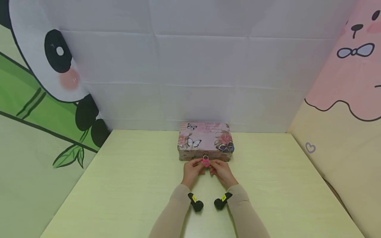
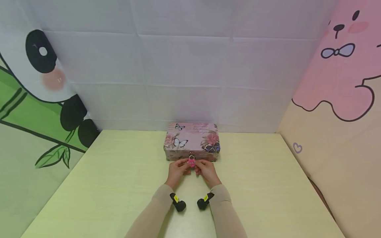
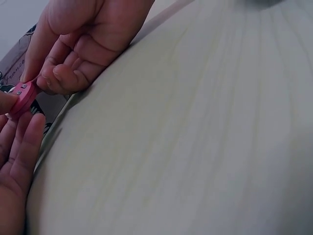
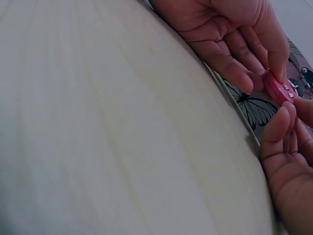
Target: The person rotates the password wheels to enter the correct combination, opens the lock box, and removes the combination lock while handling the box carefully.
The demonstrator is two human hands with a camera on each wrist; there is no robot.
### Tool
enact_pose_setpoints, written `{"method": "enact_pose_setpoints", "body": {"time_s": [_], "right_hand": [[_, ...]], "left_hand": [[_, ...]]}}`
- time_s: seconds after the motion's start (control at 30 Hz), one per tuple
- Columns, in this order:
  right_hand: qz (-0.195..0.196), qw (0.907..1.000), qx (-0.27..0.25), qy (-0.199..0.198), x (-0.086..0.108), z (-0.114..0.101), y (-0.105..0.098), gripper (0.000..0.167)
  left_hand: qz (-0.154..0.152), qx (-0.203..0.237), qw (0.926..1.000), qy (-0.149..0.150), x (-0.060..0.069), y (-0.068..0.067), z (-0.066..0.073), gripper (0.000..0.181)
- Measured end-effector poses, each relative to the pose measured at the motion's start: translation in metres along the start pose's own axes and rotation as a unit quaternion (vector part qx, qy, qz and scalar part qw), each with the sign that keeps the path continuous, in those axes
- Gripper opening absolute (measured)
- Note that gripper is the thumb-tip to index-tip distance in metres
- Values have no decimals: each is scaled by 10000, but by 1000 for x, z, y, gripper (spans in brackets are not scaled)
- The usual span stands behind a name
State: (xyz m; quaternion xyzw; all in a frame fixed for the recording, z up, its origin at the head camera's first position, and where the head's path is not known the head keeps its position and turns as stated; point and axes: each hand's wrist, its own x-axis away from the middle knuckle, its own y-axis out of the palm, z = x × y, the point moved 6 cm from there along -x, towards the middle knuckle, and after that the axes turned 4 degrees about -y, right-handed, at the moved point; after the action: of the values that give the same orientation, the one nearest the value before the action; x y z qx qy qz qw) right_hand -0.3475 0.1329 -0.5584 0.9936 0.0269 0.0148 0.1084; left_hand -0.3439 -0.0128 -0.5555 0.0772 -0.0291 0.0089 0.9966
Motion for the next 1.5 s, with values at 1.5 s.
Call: {"method": "enact_pose_setpoints", "body": {"time_s": [1.5], "right_hand": [[53, 10000, -35, 2, -7, 6, -3, 17]], "left_hand": [[140, 124, 9998, -36, -10, 0, -8, 24]]}}
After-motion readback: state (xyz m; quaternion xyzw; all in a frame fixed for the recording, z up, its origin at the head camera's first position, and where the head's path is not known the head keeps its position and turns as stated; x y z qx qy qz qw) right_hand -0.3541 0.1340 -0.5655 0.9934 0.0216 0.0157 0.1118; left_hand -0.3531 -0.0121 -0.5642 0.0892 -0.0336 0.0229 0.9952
